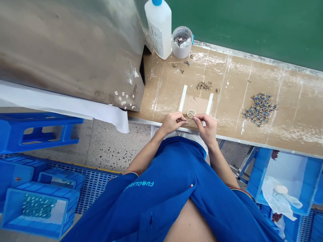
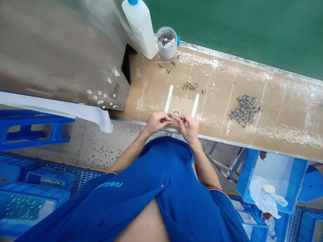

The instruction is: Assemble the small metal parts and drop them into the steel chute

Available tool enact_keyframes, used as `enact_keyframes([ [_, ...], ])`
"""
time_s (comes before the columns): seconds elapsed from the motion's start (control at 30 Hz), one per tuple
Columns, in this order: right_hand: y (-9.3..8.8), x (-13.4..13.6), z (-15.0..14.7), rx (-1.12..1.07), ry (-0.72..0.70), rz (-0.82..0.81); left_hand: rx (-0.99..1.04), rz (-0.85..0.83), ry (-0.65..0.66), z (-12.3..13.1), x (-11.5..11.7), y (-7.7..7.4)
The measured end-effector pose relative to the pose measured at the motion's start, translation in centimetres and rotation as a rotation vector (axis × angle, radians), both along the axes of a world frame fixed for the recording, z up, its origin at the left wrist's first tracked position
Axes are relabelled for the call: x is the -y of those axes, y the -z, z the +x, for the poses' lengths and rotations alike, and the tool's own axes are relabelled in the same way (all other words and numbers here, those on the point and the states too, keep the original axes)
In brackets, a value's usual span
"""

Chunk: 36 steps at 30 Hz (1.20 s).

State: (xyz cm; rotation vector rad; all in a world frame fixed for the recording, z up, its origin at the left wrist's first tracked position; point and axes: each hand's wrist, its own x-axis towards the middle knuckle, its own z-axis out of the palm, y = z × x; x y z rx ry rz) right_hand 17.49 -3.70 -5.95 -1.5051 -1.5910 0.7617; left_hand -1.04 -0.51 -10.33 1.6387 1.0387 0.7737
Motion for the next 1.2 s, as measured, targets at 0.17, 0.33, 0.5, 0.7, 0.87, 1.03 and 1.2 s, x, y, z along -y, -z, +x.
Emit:
enact_keyframes([
  [0.17, 0.1, 0.1, -0.2, 0.023, -0.018, 0.025, 0.01, 0.017, -0.004, 0.0, 0.1, 0.1],
  [0.33, 0.2, 0.1, -0.2, 0.038, -0.036, 0.066, 0.016, 0.04, 0.001, 0.0, 0.1, 0.4],
  [0.5, 0.3, 0.1, -0.3, 0.026, -0.067, 0.115, 0.02, 0.045, 0.003, 0.0, 0.1, 0.4],
  [0.7, 0.3, 0.2, -0.4, 0.03, -0.051, 0.133, 0.021, 0.055, 0.0, -0.1, 0.0, 0.4],
  [0.87, 0.6, -0.3, 0.7, -0.009, 0.097, 0.164, 0.04, 0.054, -0.02, -0.1, 0.1, 0.4],
  [1.03, 1.7, -0.7, 0.5, 0.025, 0.082, 0.219, 0.051, 0.052, -0.02, -0.2, -0.1, 0.2],
  [1.2, 2.0, -1.9, 1.2, 0.077, 0.031, 0.141, 0.078, 0.058, -0.031, -0.3, 0.0, 0.1],
])
